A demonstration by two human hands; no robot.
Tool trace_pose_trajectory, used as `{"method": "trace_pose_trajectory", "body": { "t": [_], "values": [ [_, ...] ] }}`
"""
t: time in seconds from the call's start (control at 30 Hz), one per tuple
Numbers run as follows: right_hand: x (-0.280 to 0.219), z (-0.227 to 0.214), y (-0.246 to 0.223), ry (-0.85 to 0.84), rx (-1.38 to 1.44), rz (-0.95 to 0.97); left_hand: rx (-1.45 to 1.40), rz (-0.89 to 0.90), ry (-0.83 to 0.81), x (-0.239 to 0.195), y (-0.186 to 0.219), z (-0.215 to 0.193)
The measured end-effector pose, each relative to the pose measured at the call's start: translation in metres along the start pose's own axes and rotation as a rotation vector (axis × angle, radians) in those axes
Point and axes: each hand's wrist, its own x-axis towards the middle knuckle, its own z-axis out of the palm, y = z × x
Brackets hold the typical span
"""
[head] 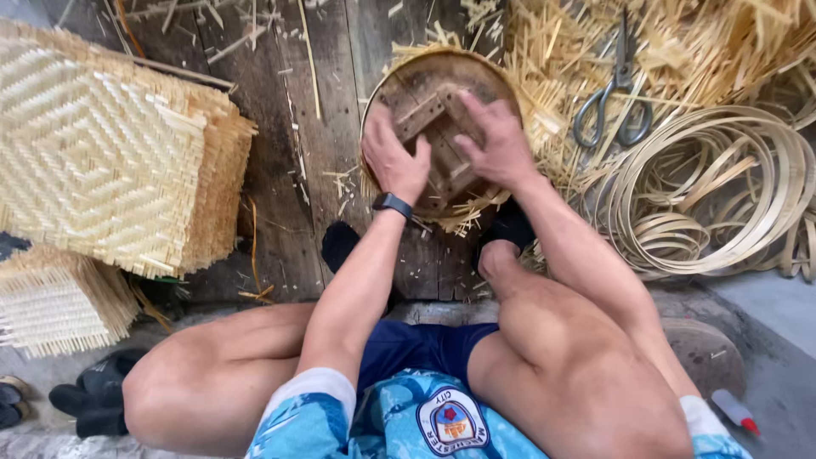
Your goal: The person sits on the floor and repeatedly assembles round woven trays. They place a woven mat onto a wooden base, fit a bamboo ring over the edge, and trim excess material with shears. Finished trays are stacked nearby.
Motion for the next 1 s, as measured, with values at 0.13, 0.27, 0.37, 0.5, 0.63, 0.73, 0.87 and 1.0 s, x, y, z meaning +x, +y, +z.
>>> {"method": "trace_pose_trajectory", "body": {
  "t": [0.13, 0.27, 0.37, 0.5, 0.63, 0.73, 0.87, 1.0],
  "values": [
    [-0.023, -0.034, 0.063, 0.461, 0.029, 0.052, -0.092, -0.13, 0.045, 0.032, -0.008, -0.013],
    [-0.029, -0.061, 0.141, 0.34, 0.018, 0.811, 0.05, -0.191, -0.312, 0.044, -0.011, -0.017],
    [-0.044, -0.054, 0.169, 0.202, -0.2, 0.709, 0.09, -0.138, -0.326, 0.04, -0.023, -0.009],
    [-0.042, -0.056, 0.173, 0.146, -0.08, 0.902, 0.045, -0.025, -0.256, 0.041, -0.034, 0.001],
    [-0.033, -0.074, 0.167, 0.126, -0.076, 0.96, 0.278, 0.085, -0.123, 0.023, -0.018, 0.008],
    [-0.045, -0.075, 0.178, 0.256, -0.123, 0.891, 0.284, 0.281, -0.031, -0.013, 0.011, 0.026],
    [-0.049, -0.066, 0.198, 0.222, -0.091, 0.861, 0.146, 0.086, -0.258, -0.032, 0.054, 0.058],
    [-0.049, -0.072, 0.214, 0.105, 0.238, 1.049, 0.118, 0.207, -0.03, -0.03, 0.073, 0.062]
  ]
}}
